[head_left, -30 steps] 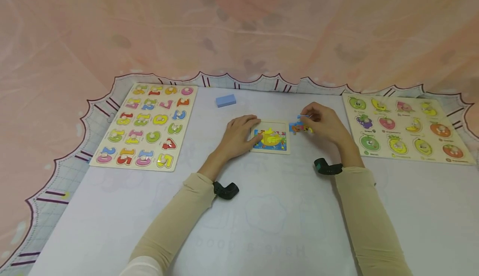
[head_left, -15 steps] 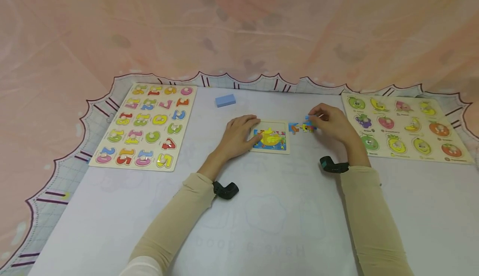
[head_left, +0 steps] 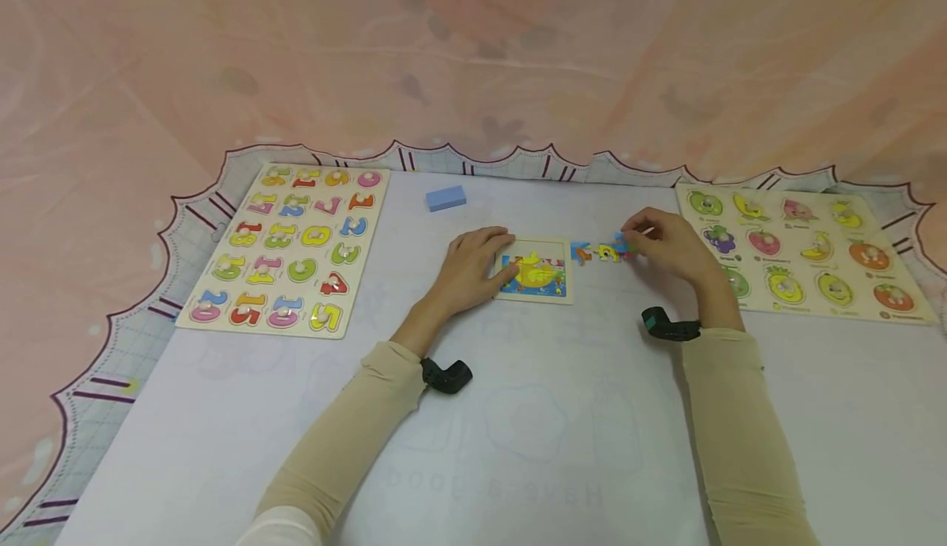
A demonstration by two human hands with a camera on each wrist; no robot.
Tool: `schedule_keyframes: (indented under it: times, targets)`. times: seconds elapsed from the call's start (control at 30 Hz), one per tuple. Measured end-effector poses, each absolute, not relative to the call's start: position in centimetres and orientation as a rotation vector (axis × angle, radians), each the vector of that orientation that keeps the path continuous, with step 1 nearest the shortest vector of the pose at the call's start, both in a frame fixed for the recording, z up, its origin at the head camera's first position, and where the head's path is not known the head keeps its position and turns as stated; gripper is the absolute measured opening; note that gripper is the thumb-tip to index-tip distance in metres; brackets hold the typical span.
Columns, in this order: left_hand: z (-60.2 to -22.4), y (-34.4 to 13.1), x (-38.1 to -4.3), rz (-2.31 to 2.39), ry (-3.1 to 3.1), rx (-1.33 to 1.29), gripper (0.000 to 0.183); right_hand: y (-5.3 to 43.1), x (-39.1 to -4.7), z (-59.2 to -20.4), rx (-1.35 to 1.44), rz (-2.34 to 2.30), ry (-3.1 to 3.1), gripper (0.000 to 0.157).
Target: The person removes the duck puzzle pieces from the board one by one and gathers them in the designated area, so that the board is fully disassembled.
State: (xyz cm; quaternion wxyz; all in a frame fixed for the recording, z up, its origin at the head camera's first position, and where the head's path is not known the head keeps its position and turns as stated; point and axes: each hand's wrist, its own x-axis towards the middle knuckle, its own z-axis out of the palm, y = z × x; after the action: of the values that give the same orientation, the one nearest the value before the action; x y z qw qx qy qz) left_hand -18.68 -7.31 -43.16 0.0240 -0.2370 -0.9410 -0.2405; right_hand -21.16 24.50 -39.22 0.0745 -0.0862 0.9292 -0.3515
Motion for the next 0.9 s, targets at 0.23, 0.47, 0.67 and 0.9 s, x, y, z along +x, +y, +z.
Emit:
schedule_keyframes:
  times: [0.23, 0.47, 0.67, 0.9]
  targets:
    - [-43.1, -7.3, -18.7, -0.733, -2.920, -0.738, 0.052, 25.0, -20.9, -38.8, -0.247, -1.029, 2.761, 0.027]
    - [-43.2, -7.3, -18.8, -0.727, -2.920, -0.741, 0.052, 25.5, -20.8, -38.9, -0.187, -1.025, 2.708, 0.028]
    - [-43.3, -7.3, -18.9, -0.717, -2.924, -0.737, 0.052, 25.7, -20.8, -38.8, -0.160, -1.025, 2.685, 0.028]
    - [-43.1, -7.3, -18.8, -0.739, -2.927, -0.730, 0.051, 25.8, -20.6, -38.7, -0.152, -0.979, 2.710, 0.029]
